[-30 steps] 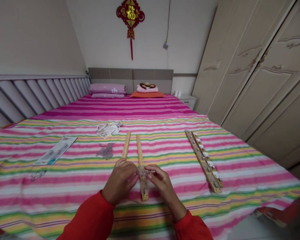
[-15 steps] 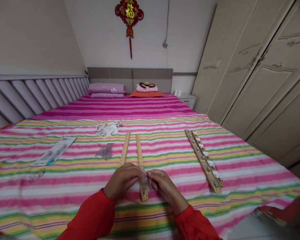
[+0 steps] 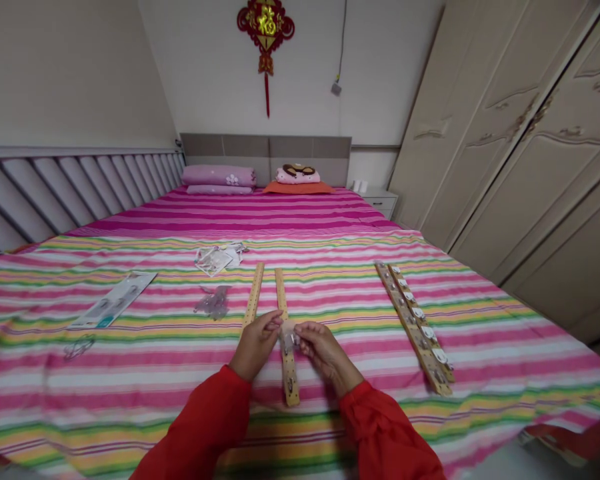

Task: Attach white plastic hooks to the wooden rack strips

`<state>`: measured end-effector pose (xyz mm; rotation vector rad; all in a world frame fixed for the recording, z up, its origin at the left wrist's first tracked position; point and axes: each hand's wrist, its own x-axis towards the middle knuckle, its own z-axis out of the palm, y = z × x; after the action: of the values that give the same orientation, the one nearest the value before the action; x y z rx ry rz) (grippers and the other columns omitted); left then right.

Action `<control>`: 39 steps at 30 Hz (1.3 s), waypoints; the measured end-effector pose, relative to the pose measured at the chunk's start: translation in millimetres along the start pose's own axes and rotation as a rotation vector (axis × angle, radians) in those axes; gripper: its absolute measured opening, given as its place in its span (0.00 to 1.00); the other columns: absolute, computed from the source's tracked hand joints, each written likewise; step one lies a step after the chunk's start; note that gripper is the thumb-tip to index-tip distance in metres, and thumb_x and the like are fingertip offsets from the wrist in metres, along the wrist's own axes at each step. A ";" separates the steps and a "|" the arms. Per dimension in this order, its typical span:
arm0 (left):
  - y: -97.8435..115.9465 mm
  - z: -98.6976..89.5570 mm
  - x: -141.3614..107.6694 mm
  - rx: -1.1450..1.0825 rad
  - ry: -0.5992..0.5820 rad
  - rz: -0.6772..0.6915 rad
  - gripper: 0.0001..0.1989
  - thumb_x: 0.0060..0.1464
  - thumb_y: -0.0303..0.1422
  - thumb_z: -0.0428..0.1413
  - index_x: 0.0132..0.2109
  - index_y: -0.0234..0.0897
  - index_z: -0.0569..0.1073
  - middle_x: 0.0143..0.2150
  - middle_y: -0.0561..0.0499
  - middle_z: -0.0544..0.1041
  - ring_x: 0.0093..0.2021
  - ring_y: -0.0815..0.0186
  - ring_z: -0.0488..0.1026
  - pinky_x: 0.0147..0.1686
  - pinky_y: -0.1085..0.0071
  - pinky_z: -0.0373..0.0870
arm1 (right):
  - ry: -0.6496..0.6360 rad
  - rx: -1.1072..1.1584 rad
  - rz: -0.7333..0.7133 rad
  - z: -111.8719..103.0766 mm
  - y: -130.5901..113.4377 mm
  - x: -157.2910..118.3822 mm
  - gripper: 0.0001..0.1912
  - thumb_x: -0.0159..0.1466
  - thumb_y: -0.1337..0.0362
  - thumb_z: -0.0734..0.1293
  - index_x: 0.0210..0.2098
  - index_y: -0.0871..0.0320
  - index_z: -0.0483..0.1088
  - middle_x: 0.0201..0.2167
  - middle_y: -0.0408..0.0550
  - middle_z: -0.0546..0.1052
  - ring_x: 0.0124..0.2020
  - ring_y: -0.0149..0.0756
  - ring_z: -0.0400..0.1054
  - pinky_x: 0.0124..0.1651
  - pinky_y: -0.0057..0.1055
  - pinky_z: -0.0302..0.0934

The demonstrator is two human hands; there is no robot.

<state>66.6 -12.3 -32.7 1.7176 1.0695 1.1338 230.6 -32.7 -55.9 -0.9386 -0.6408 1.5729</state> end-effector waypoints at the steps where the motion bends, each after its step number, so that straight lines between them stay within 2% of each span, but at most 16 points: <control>1: -4.9 3.0 2.0 -0.085 0.021 -0.104 0.20 0.49 0.39 0.58 0.47 0.34 0.73 0.38 0.46 0.78 0.36 0.66 0.76 0.36 0.68 0.74 | 0.018 -0.015 -0.014 0.2 1.5 6.2 0.14 0.40 0.61 0.77 0.20 0.61 0.72 0.12 0.38 0.69 0.13 0.23 0.57 0.17 0.21 0.48; 3: -13.1 6.7 7.0 -0.220 0.040 -0.281 0.22 0.43 0.41 0.62 0.43 0.32 0.74 0.34 0.47 0.78 0.33 0.65 0.76 0.34 0.69 0.74 | 0.046 -0.045 -0.049 0.5 4.5 17.5 0.14 0.40 0.60 0.77 0.20 0.61 0.72 0.11 0.39 0.69 0.13 0.23 0.57 0.17 0.22 0.49; 5: -19.0 8.3 13.0 -0.292 0.055 -0.389 0.22 0.36 0.40 0.66 0.38 0.32 0.74 0.30 0.49 0.77 0.31 0.66 0.76 0.32 0.70 0.74 | 0.059 -0.077 -0.086 0.9 7.3 26.9 0.12 0.41 0.61 0.76 0.20 0.62 0.72 0.11 0.40 0.69 0.14 0.24 0.58 0.18 0.23 0.50; 8: -24.1 10.1 22.6 -0.325 0.082 -0.448 0.19 0.31 0.36 0.68 0.31 0.31 0.73 0.25 0.51 0.76 0.28 0.68 0.74 0.30 0.72 0.73 | 0.075 -0.135 -0.125 1.3 10.7 37.6 0.11 0.43 0.61 0.74 0.20 0.62 0.72 0.11 0.41 0.70 0.14 0.25 0.59 0.19 0.23 0.52; 13: -27.9 16.0 32.2 -0.287 0.137 -0.529 0.11 0.34 0.29 0.66 0.26 0.32 0.71 0.20 0.54 0.73 0.23 0.70 0.72 0.25 0.74 0.70 | 0.131 -0.204 -0.152 1.1 16.0 47.8 0.10 0.43 0.61 0.73 0.19 0.62 0.72 0.10 0.41 0.70 0.14 0.27 0.60 0.18 0.24 0.52; 30: -47.7 24.3 41.8 -0.233 0.185 -0.539 0.07 0.37 0.26 0.62 0.25 0.34 0.69 0.17 0.56 0.71 0.20 0.71 0.70 0.21 0.77 0.66 | 0.177 -0.166 -0.112 -0.1 20.4 56.0 0.08 0.42 0.65 0.72 0.19 0.61 0.70 0.11 0.41 0.70 0.12 0.25 0.60 0.16 0.22 0.50; 39: -54.2 24.6 39.9 -0.174 0.166 -0.537 0.08 0.36 0.29 0.62 0.26 0.34 0.71 0.19 0.56 0.71 0.21 0.71 0.69 0.21 0.77 0.64 | 0.194 -0.179 -0.141 -3.0 27.9 59.1 0.07 0.43 0.65 0.72 0.18 0.61 0.70 0.10 0.40 0.69 0.12 0.26 0.60 0.16 0.23 0.50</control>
<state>87.8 38.4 -78.7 1.1173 1.3840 0.9930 215.6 18.6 -93.6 -1.1389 -0.7016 1.2969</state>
